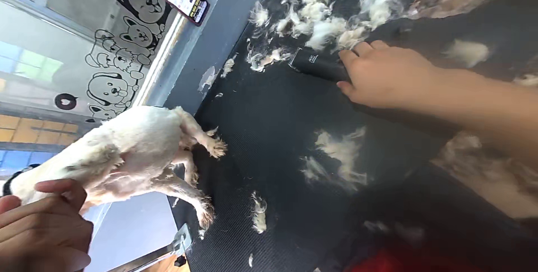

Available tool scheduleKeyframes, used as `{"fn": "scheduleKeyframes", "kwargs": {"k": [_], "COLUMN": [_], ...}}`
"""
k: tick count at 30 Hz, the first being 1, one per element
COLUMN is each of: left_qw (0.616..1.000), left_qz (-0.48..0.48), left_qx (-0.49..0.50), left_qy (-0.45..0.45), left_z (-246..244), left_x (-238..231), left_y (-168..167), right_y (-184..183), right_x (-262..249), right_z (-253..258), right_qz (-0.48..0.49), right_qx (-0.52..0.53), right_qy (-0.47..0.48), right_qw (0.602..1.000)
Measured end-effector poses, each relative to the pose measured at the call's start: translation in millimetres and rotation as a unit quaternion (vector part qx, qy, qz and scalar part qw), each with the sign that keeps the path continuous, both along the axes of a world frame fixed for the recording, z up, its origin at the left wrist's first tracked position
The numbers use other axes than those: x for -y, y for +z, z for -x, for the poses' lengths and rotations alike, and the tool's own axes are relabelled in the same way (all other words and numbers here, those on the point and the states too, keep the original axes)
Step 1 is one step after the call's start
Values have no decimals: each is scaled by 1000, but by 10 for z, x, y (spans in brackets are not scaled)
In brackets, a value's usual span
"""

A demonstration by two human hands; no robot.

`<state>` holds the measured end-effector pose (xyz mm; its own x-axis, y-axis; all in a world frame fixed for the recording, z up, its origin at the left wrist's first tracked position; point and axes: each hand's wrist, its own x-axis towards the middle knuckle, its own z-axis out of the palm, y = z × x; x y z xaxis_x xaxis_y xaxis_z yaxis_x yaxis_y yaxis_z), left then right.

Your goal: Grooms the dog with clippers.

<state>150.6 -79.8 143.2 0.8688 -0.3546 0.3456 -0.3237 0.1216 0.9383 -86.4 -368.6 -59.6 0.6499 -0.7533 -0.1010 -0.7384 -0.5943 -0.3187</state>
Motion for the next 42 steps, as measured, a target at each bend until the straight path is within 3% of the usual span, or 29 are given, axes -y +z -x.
{"fn": "scheduleKeyframes", "kwargs": {"k": [2, 3, 4, 6, 8, 10, 12, 15, 17, 19, 23, 26, 30, 35, 42], "left_qw": [964, 934, 912, 913, 930, 929, 868, 829, 840, 890, 980, 989, 988, 986, 963], "left_qz": [33, 56, 64, 18, -71, -220, -419, -547, -524, -423, -192, -100, -97, -106, -252], "left_qx": [-146, -243, -310, -349, -311, -186, -10, 107, 105, 115, 45, -18, -43, -55, -57], "left_qy": [-221, -257, -261, -208, -184, -231, -265, -44, 97, 122, 5, -109, -112, -116, -78], "left_z": [-84, -11, 98, 443, 713, 783, 615, -3, -530, -980, -1471, -1613, -1533, -1440, -1310], "left_x": [-235, -269, -269, -233, -318, -537, -764, -1125, -1383, -1541, -1373, -1148, -822, -824, -1092], "left_y": [-101, -205, -355, -748, -1182, -1541, -1723, -1906, -1991, -2060, -2124, -2131, -2079, -1905, -1499], "right_y": [-511, -586, -618, -662, -677, -686, -699, -704, -701, -685, -705, -712, -697, -703, -685], "right_x": [270, 333, 361, 360, 348, 336, 332, 312, 306, 295, 306, 295, 287, 267, 243], "right_z": [14, 16, 22, 43, 53, 48, 40, 38, 42, 40, 35, 37, 36, 37, 31], "right_qz": [48, 43, 44, 68, 83, 86, 94, 104, 105, 105, 110, 111, 115, 117, 111], "right_qx": [77, 79, 83, 101, 111, 111, 111, 109, 107, 109, 110, 107, 104, 98, 89], "right_qy": [37, 46, 50, 55, 60, 58, 53, 49, 47, 43, 39, 40, 34, 23, 15], "right_qw": [995, 995, 994, 991, 988, 988, 988, 987, 988, 988, 987, 987, 987, 988, 990]}}
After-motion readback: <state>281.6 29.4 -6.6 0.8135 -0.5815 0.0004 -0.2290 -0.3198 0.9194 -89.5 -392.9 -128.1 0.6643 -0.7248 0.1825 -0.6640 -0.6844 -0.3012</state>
